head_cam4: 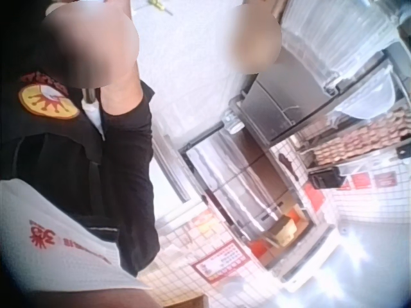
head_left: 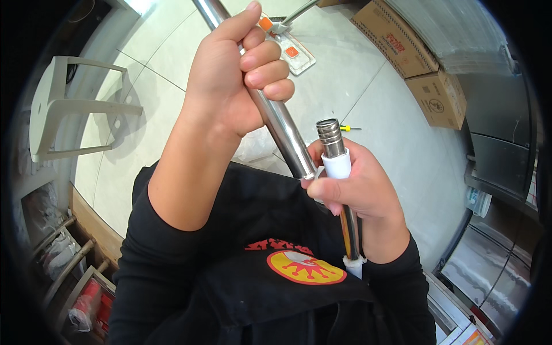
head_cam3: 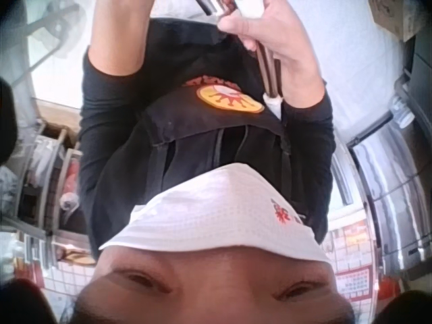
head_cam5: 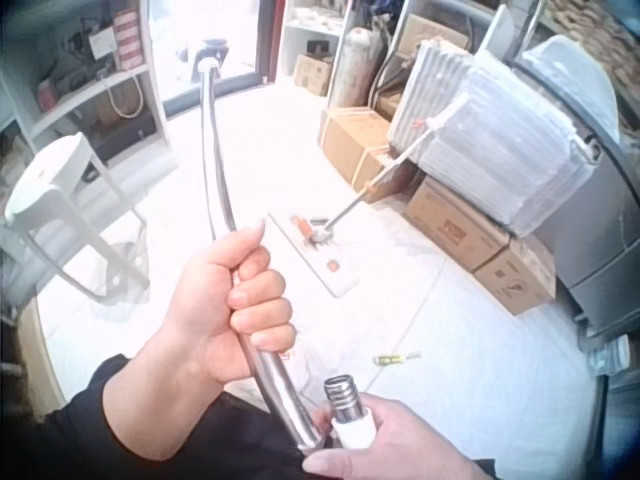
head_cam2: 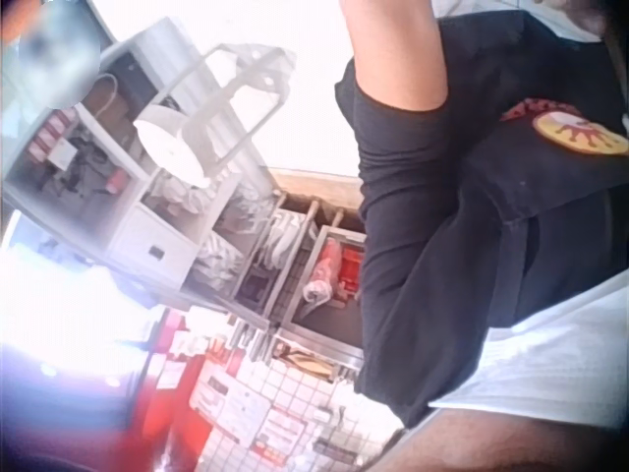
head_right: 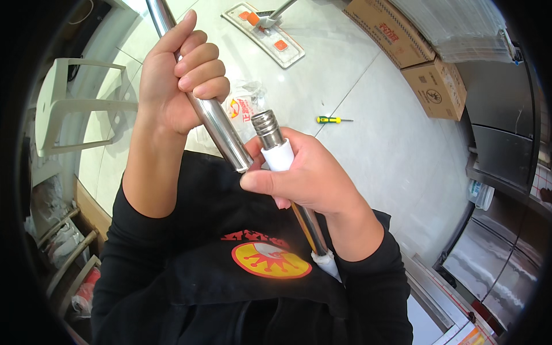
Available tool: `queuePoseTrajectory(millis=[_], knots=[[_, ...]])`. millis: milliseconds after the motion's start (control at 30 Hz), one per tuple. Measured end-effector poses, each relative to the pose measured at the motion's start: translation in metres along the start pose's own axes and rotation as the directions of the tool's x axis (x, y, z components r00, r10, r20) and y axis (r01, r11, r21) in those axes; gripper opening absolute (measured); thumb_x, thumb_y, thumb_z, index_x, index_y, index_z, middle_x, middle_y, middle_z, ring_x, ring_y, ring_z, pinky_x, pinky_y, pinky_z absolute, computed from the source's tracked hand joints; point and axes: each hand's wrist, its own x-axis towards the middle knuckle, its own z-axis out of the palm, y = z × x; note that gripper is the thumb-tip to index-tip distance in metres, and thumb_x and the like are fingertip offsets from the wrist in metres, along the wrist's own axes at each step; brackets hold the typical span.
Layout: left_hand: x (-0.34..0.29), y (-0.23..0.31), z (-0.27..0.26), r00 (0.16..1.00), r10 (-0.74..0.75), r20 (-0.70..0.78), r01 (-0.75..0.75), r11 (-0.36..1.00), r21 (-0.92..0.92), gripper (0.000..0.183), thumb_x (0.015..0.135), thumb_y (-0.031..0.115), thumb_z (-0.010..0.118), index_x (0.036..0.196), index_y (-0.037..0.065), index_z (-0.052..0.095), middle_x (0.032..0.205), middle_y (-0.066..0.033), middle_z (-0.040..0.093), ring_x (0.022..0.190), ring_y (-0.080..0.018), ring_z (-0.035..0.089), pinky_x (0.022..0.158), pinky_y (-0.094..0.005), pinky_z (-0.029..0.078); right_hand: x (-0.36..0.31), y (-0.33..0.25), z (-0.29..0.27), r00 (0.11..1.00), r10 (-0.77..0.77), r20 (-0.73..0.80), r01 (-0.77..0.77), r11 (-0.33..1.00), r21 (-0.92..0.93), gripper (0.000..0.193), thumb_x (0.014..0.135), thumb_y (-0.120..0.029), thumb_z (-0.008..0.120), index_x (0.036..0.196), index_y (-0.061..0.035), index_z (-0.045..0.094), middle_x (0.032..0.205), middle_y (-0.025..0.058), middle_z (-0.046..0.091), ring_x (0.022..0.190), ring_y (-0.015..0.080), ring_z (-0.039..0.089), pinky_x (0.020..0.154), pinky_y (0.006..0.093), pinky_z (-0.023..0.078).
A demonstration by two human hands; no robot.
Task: The person assembles a telescopic metal pole by removing plastic wrapping, aligning and screwing together multiple sections, and using a utility knife to trim excess material. The person repeatedly connects and disconnects sections to adjust fit.
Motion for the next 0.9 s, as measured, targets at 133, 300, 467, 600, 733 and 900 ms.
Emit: queuePoseTrajectory(millis=[133, 300, 467, 600, 733, 900], knots=[[0.002, 0.002, 0.001, 0.990, 0.050, -0.128, -0.053, 0.998, -0.023, 0.044, 0.097, 0.031, 0.038, 0.057, 0.015, 0.029, 0.045, 0.0054, 0.026, 0.037, -0.0074, 0.025, 0.039, -0.0231, 0.024, -0.003, 0.000, -0.025, 0.998, -0.041, 0.047, 0.034, 0.992, 0.125, 0.029, 0.076, -0.009, 0.068, 0.100, -0.0017, 0.054, 0.069, 0.0014, 0.056, 0.044, 0.0044, 0.046, 0.039, 0.0180, 0.036], [0.004, 0.000, 0.007, 0.949, 0.026, -0.315, 0.006, 0.995, 0.100, 0.040, 0.096, 0.030, 0.040, 0.061, 0.016, 0.031, 0.047, 0.0068, 0.025, 0.037, -0.0060, 0.024, 0.038, -0.0222, 0.025, -0.028, -0.034, -0.071, 0.951, -0.249, -0.183, 0.260, 0.965, 0.034, 0.019, 0.086, -0.020, 0.062, 0.093, -0.0043, 0.052, 0.059, -0.0017, 0.048, 0.039, 0.0032, 0.041, 0.035, 0.0170, 0.033], [0.006, -0.003, 0.005, 0.968, 0.062, -0.244, 0.020, 0.947, 0.321, 0.036, 0.093, 0.033, 0.047, 0.064, 0.014, 0.038, 0.051, 0.0008, 0.037, 0.039, -0.0104, 0.035, 0.041, -0.0279, 0.035, -0.066, -0.107, -0.098, 0.751, -0.486, -0.447, 0.195, 0.810, -0.554, 0.028, 0.086, -0.031, 0.063, 0.085, -0.0060, 0.052, 0.059, -0.0035, 0.049, 0.040, -0.0007, 0.044, 0.035, 0.0137, 0.032], [0.013, -0.026, -0.006, 0.973, 0.101, -0.206, 0.009, 0.881, 0.474, 0.039, 0.095, 0.030, 0.043, 0.061, 0.013, 0.035, 0.059, -0.0020, 0.041, 0.042, -0.0109, 0.036, 0.043, -0.0274, 0.036, -0.050, -0.119, -0.102, 0.564, -0.798, -0.214, 0.291, 0.435, -0.852, 0.028, 0.088, -0.035, 0.060, 0.089, -0.0096, 0.048, 0.058, -0.0061, 0.045, 0.042, -0.0008, 0.040, 0.039, 0.0144, 0.030], [0.026, -0.044, -0.019, 0.998, 0.006, -0.062, 0.026, 0.865, 0.501, 0.040, 0.093, 0.030, 0.045, 0.059, 0.008, 0.047, 0.101, -0.0145, 0.058, 0.104, -0.0269, 0.055, 0.089, -0.0382, 0.044, 0.007, -0.090, -0.100, 0.294, -0.911, -0.288, 0.616, 0.411, -0.672, 0.028, 0.084, -0.032, 0.065, 0.088, -0.0092, 0.048, 0.059, -0.0022, 0.047, 0.048, 0.0056, 0.045, 0.045, 0.0196, 0.035], [0.033, -0.062, -0.037, 0.999, -0.018, 0.032, -0.012, 0.671, 0.741, 0.042, 0.087, 0.030, 0.038, 0.072, -0.002, 0.061, 0.127, -0.0168, 0.048, 0.115, -0.0254, 0.044, 0.097, -0.0319, 0.031, 0.074, -0.056, -0.089, 0.387, -0.779, -0.492, 0.883, 0.468, -0.046, 0.020, 0.090, -0.026, 0.058, 0.088, -0.0101, 0.045, 0.065, 0.0014, 0.047, 0.052, 0.0115, 0.047, 0.051, 0.0271, 0.041]])
